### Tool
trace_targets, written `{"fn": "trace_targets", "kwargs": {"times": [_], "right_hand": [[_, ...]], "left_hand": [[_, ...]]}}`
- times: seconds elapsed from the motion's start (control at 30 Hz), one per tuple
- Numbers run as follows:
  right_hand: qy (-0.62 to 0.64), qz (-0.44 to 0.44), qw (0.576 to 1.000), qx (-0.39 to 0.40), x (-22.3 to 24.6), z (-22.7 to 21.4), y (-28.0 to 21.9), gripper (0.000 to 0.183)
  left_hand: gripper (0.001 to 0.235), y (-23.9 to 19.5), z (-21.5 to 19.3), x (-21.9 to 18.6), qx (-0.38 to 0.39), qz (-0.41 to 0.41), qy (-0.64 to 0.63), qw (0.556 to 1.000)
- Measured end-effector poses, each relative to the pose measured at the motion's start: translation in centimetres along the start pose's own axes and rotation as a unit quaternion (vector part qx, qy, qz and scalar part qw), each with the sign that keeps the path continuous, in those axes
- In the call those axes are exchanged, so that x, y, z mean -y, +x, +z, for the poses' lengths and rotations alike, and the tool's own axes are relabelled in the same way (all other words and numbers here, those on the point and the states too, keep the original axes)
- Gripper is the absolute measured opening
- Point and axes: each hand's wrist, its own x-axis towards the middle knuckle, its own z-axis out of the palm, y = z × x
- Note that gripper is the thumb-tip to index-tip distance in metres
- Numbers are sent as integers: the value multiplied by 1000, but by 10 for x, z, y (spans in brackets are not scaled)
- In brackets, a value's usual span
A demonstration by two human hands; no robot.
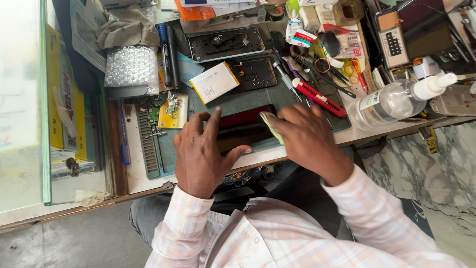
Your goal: The person wipes a smartphone screen with a cloth, applies a cleaning solution from a spray bottle, and continues wiping the screen. The person then handles a small circuit board and uses tweezers to adjust components on it.
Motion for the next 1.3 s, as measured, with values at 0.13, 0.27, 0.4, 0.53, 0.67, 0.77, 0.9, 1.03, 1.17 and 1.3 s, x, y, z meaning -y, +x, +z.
{"fn": "trace_targets", "kwargs": {"times": [0.13,0.27,0.4,0.53,0.67,0.77,0.9,1.03,1.17,1.3], "right_hand": [[55,-45,997,-20,16,23,28,40],[98,-133,986,14,30,28,25,44],[36,-119,991,55,14,7,18,45],[9,-75,997,30,13,7,35,38],[66,-148,986,26,33,22,47,49],[126,-180,975,39,31,17,49,47],[38,-141,988,50,19,15,54,41],[73,-135,987,43,25,27,54,42],[100,-163,981,44,32,28,58,41],[84,-135,987,34,35,29,62,38]], "left_hand": [[121,-2,-2,3,10,3,-28,1000],[126,-3,-5,7,5,7,-52,999],[131,-3,-5,9,-5,4,-73,997],[133,-2,-1,14,-9,13,-80,997],[137,-4,0,14,-25,16,-106,994],[140,-6,-6,18,-48,23,-157,986],[140,-9,-4,14,-69,20,-160,985],[114,-17,-1,17,-112,24,-209,971],[89,-35,1,20,-188,16,-239,952],[61,-44,6,24,-214,58,-168,961]]}}
